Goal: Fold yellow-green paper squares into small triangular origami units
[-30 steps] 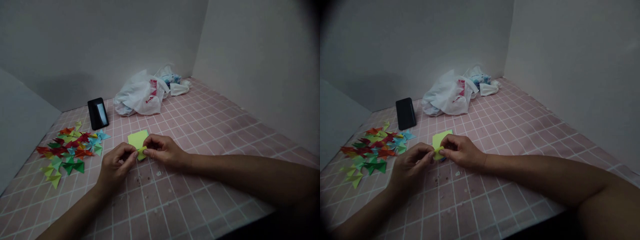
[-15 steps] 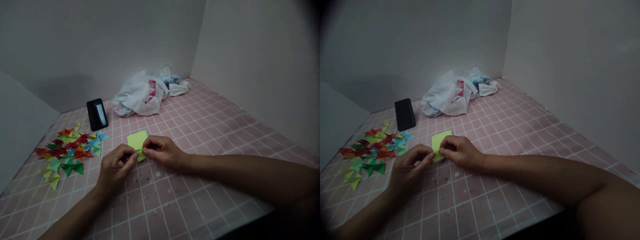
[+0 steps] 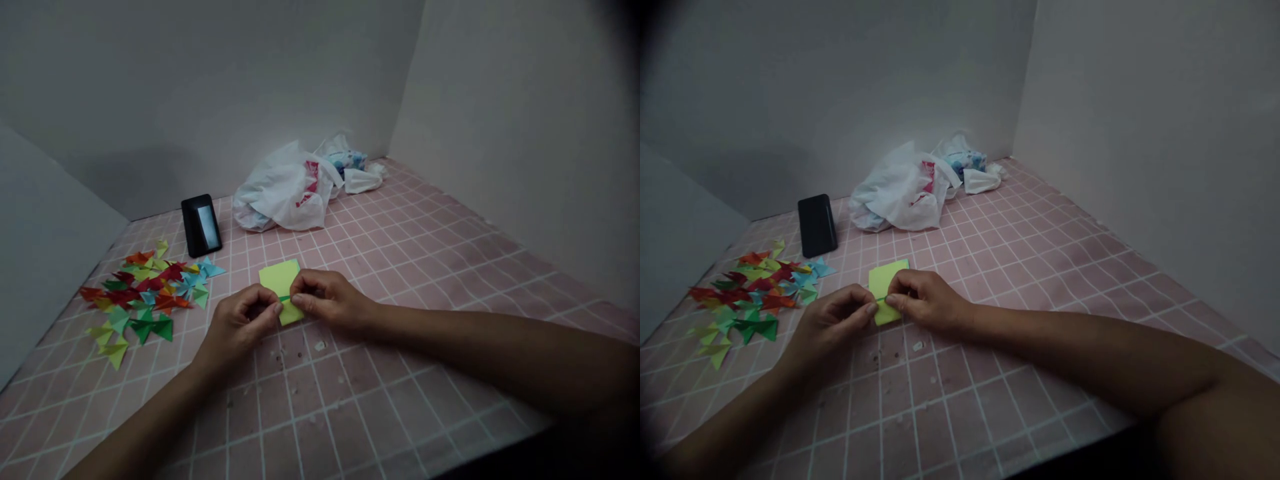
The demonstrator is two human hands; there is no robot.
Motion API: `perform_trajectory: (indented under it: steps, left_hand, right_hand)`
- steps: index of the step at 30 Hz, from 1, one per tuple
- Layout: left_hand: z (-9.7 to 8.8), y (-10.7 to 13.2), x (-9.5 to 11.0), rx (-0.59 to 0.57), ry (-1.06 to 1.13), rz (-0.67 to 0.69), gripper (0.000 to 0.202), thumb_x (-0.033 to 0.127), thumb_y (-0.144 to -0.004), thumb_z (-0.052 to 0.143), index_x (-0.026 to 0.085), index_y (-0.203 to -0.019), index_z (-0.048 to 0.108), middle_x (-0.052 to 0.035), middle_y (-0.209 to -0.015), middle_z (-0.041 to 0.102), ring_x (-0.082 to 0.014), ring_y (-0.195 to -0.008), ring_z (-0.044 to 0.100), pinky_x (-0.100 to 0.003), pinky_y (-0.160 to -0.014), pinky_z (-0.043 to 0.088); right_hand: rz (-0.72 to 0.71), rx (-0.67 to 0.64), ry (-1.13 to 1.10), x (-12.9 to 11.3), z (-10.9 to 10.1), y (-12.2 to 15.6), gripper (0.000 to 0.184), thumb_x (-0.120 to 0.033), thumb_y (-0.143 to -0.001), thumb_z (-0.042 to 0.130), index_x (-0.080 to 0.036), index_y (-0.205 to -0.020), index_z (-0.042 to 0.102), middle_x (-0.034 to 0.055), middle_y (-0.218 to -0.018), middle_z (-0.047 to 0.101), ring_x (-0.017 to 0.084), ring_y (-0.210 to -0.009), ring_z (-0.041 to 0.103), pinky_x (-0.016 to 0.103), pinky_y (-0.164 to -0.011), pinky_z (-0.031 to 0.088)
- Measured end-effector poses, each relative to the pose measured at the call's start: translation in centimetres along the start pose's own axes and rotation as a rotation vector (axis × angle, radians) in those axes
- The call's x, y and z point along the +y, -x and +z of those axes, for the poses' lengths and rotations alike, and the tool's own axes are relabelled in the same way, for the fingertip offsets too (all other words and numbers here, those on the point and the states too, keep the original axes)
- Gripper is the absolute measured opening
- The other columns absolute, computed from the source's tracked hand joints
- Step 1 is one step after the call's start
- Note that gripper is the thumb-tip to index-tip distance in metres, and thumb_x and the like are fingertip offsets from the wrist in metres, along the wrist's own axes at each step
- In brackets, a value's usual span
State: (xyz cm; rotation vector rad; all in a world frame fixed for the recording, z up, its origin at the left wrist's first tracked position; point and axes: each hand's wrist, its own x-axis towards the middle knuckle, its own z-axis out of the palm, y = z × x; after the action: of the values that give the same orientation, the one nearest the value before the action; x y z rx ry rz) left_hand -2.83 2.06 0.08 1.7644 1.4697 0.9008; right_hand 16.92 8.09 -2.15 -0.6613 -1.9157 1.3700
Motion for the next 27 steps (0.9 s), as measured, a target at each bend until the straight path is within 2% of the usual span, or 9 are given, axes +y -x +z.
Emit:
perform_trajectory:
  steps: [2, 5, 9, 16, 18, 21, 24, 27]
  left_hand:
    - [-0.1, 0.0, 0.2, -0.032, -0.079, 0.07, 0.016, 0.026, -0.087, 0.06, 0.018, -0.074, 0.064, 0.0019, -0.066, 0.059, -0.012, -0.061, 0.052, -0.023, -0.056, 0.039]
    - [-0.1, 0.0, 0.5, -0.066, -0.137, 0.141, 0.016, 0.022, -0.087, 0.058, 0.019, -0.073, 0.063, 0.0018, -0.066, 0.06, -0.012, -0.061, 0.052, -0.023, -0.057, 0.039]
    - [-0.2, -0.1, 0.3, -0.109, -0.099, 0.11, 0.017, 0.025, -0.089, 0.057, 0.019, -0.074, 0.063, 0.0019, -0.066, 0.06, -0.0117, -0.06, 0.051, -0.022, -0.056, 0.038]
    - [-0.3, -0.2, 0.2, -0.123, -0.087, 0.106, 0.017, 0.025, -0.087, 0.06, 0.019, -0.071, 0.063, 0.002, -0.064, 0.059, -0.0119, -0.06, 0.051, -0.023, -0.054, 0.038]
    - [-0.2, 0.0, 0.3, -0.047, -0.04, 0.092, 0.017, 0.026, -0.089, 0.059, 0.019, -0.075, 0.065, 0.0018, -0.065, 0.059, -0.0123, -0.061, 0.053, -0.023, -0.056, 0.04]
    - [-0.1, 0.2, 0.3, 0.082, 0.111, 0.026, 0.015, 0.032, -0.092, 0.059, 0.02, -0.093, 0.068, 0.0015, -0.07, 0.062, -0.0128, -0.062, 0.056, -0.024, -0.057, 0.044]
    - [0.3, 0.3, 0.4, 0.112, 0.195, 0.009, 0.02, 0.034, -0.083, 0.07, 0.02, -0.098, 0.067, -0.0002, -0.077, 0.066, -0.0142, -0.066, 0.06, -0.025, -0.06, 0.048]
    - [0.9, 0.4, 0.5, 0.097, 0.152, 0.039, 0.024, 0.03, -0.076, 0.077, 0.02, -0.096, 0.067, -0.0003, -0.079, 0.066, -0.0145, -0.067, 0.059, -0.025, -0.059, 0.046]
  right_hand:
    - [-0.048, -0.037, 0.03, 0.2, 0.1, -0.1, 0.014, -0.029, -0.084, 0.069, -0.016, -0.084, 0.062, 0.0003, -0.079, 0.059, 0.013, -0.073, 0.052, 0.026, -0.067, 0.039]
    - [-0.118, -0.093, 0.082, 0.5, 0.2, -0.1, 0.018, -0.029, -0.084, 0.072, -0.016, -0.076, 0.062, -0.0002, -0.075, 0.059, 0.014, -0.073, 0.053, 0.027, -0.069, 0.039]
    - [-0.072, -0.129, 0.091, 0.6, 0.4, 0.0, 0.021, -0.026, -0.089, 0.066, -0.016, -0.071, 0.06, -0.0024, -0.066, 0.055, 0.011, -0.064, 0.049, 0.025, -0.063, 0.036]
    - [-0.029, -0.174, 0.095, 0.0, 0.3, 0.1, 0.018, -0.021, -0.086, 0.064, -0.017, -0.069, 0.057, -0.0023, -0.066, 0.054, 0.011, -0.064, 0.046, 0.026, -0.062, 0.035]
    - [-0.003, -0.122, 0.019, 0.0, 0.4, 0.1, 0.016, -0.022, -0.085, 0.063, -0.017, -0.071, 0.058, -0.0021, -0.068, 0.053, 0.011, -0.065, 0.046, 0.026, -0.062, 0.034]
    - [0.075, 0.011, -0.236, 0.0, 0.5, 0.1, 0.015, -0.027, -0.085, 0.066, -0.018, -0.078, 0.056, -0.0026, -0.072, 0.052, 0.011, -0.065, 0.045, 0.025, -0.061, 0.035]
    - [0.072, 0.081, -0.361, 0.0, 0.6, 0.0, 0.017, -0.029, -0.083, 0.069, -0.019, -0.081, 0.056, -0.0024, -0.075, 0.054, 0.011, -0.068, 0.047, 0.026, -0.065, 0.039]
    - [0.022, 0.101, -0.374, 0.2, 0.7, 0.0, 0.016, -0.029, -0.082, 0.072, -0.019, -0.082, 0.059, -0.0008, -0.08, 0.057, 0.014, -0.076, 0.053, 0.029, -0.074, 0.043]
